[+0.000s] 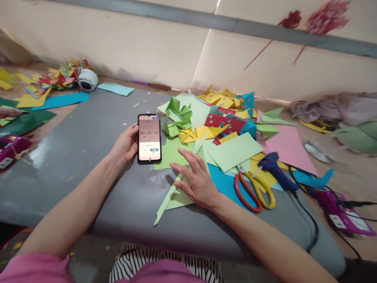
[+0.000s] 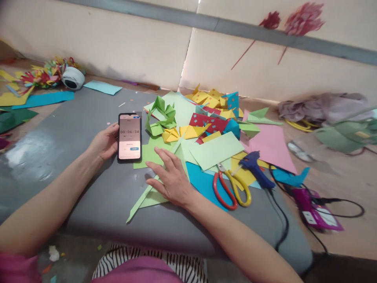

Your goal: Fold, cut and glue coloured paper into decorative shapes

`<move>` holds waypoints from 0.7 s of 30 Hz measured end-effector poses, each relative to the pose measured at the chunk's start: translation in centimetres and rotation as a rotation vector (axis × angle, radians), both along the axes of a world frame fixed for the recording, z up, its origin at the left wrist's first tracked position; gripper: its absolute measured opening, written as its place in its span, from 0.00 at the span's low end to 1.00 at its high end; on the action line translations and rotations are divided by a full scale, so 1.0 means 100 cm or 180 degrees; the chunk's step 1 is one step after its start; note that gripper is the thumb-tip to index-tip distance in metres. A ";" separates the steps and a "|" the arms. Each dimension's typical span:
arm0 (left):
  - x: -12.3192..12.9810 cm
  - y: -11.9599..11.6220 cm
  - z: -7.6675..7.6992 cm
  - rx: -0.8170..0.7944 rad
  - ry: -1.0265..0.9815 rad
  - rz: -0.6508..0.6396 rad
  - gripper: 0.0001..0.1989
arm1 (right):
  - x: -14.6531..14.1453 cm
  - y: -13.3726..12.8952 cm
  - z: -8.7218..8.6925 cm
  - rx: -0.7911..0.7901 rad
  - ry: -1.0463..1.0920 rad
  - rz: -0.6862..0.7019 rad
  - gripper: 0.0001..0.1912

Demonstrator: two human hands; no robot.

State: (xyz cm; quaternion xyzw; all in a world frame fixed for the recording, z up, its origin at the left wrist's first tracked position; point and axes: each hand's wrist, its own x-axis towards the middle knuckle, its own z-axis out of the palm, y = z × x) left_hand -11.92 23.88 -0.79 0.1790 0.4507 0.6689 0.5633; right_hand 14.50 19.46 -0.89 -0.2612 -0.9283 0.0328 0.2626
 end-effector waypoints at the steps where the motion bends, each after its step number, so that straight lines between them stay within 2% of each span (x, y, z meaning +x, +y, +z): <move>1: -0.003 0.002 -0.002 -0.0023 0.0023 0.0032 0.05 | 0.000 0.000 0.000 -0.0014 -0.0001 -0.0008 0.24; 6: -0.018 0.009 -0.004 -0.0103 0.0325 0.0042 0.04 | -0.001 0.001 0.000 0.0043 0.0056 0.0039 0.24; 9: -0.022 0.007 -0.002 -0.0181 0.0766 0.0005 0.07 | 0.000 0.001 0.001 0.0088 0.0079 0.0048 0.24; 15: -0.027 0.000 0.003 -0.0439 0.1216 -0.0034 0.05 | 0.001 -0.002 0.006 0.0050 0.0099 0.0053 0.25; 18: -0.031 -0.004 0.005 -0.0535 0.2077 -0.0145 0.05 | 0.003 -0.002 0.006 -0.0036 0.0116 0.0044 0.25; 21: -0.038 -0.007 0.007 -0.0373 0.3211 0.0087 0.04 | 0.005 0.000 0.005 -0.0134 0.0131 0.0036 0.24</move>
